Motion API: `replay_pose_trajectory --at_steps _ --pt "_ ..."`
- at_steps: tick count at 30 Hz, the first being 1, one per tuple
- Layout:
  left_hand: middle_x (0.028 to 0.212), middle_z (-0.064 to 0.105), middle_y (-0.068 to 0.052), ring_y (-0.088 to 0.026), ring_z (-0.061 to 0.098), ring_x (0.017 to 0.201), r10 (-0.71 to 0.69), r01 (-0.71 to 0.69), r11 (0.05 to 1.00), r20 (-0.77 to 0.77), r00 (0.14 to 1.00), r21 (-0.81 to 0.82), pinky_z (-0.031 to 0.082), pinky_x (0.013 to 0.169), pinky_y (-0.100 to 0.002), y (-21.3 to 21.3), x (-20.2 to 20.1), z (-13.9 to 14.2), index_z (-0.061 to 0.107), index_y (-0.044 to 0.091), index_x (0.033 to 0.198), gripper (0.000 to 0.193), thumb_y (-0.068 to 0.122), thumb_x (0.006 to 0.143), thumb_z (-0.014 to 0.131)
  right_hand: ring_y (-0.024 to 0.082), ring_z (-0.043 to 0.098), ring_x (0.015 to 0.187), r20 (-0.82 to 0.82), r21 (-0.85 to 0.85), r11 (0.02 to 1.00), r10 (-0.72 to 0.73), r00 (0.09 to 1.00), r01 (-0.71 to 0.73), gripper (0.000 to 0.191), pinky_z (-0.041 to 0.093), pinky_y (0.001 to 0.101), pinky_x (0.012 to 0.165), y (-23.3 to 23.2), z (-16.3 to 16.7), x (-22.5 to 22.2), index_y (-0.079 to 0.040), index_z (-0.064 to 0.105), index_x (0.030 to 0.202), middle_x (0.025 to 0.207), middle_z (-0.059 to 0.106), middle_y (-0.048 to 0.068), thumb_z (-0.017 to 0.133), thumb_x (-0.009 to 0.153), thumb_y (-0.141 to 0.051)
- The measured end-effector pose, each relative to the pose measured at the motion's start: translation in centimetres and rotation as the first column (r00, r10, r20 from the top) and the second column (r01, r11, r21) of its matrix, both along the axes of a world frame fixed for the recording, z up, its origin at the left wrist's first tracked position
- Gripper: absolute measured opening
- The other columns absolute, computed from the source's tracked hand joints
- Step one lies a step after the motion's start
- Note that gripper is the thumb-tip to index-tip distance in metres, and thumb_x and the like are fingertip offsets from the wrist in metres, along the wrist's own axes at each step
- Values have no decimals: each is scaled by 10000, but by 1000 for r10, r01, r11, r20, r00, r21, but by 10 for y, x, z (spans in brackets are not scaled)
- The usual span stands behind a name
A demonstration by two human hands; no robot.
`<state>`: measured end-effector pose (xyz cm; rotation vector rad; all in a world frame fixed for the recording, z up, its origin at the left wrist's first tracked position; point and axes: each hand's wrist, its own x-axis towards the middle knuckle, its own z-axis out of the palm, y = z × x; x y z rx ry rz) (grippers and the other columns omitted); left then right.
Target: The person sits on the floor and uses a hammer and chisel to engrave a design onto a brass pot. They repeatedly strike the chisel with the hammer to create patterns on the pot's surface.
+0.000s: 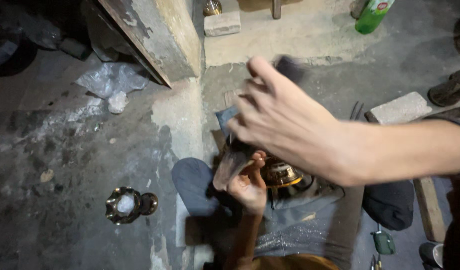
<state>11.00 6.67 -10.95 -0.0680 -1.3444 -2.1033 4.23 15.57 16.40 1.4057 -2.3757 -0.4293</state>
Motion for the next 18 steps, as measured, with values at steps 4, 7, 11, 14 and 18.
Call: replay_pose_trajectory --at_steps 4,7,11,14,18 --pt "1067 681 -225 -327 690 995 -103 124 982 -146 984 142 613 821 -366 2 -5 -6 547 -78 1197 377 225 985 615 275 674 1100 170 -169 985 73 983 -44 725 428 522 965 6 -8 -4 -264 619 1311 1137 725 68 843 635 -396" --pt "1039 711 -255 -379 701 976 -190 218 869 -107 976 444 607 822 -379 3 -7 -11 642 -95 1113 451 298 1070 425 234 677 1060 -25 -187 982 33 999 -37 558 433 505 947 15 -13 -8 -313 648 1257 1169 730 43 800 724 -379" --pt "1052 695 -254 -395 700 984 -164 228 929 -228 960 293 615 853 -392 3 -9 -13 640 -91 1106 397 245 1093 430 234 681 991 70 -179 983 -38 997 50 516 432 494 900 27 -13 -12 -318 648 1230 1025 725 29 807 739 -308" --pt "1012 687 -255 -388 714 905 -18 19 1000 -163 987 2 665 805 -404 2 -9 -11 618 -75 1078 242 163 1061 578 221 675 943 -5 -149 984 -98 995 96 496 433 480 910 32 -12 -14 -352 642 1248 1019 723 34 792 782 -268" --pt "1027 686 -244 -355 727 895 52 -83 982 -180 982 -167 671 775 -391 2 -10 -14 587 -82 1111 189 97 1058 618 234 665 950 96 -328 944 3 995 29 428 426 487 915 33 -14 -15 -261 644 1236 1028 713 41 782 837 -192"
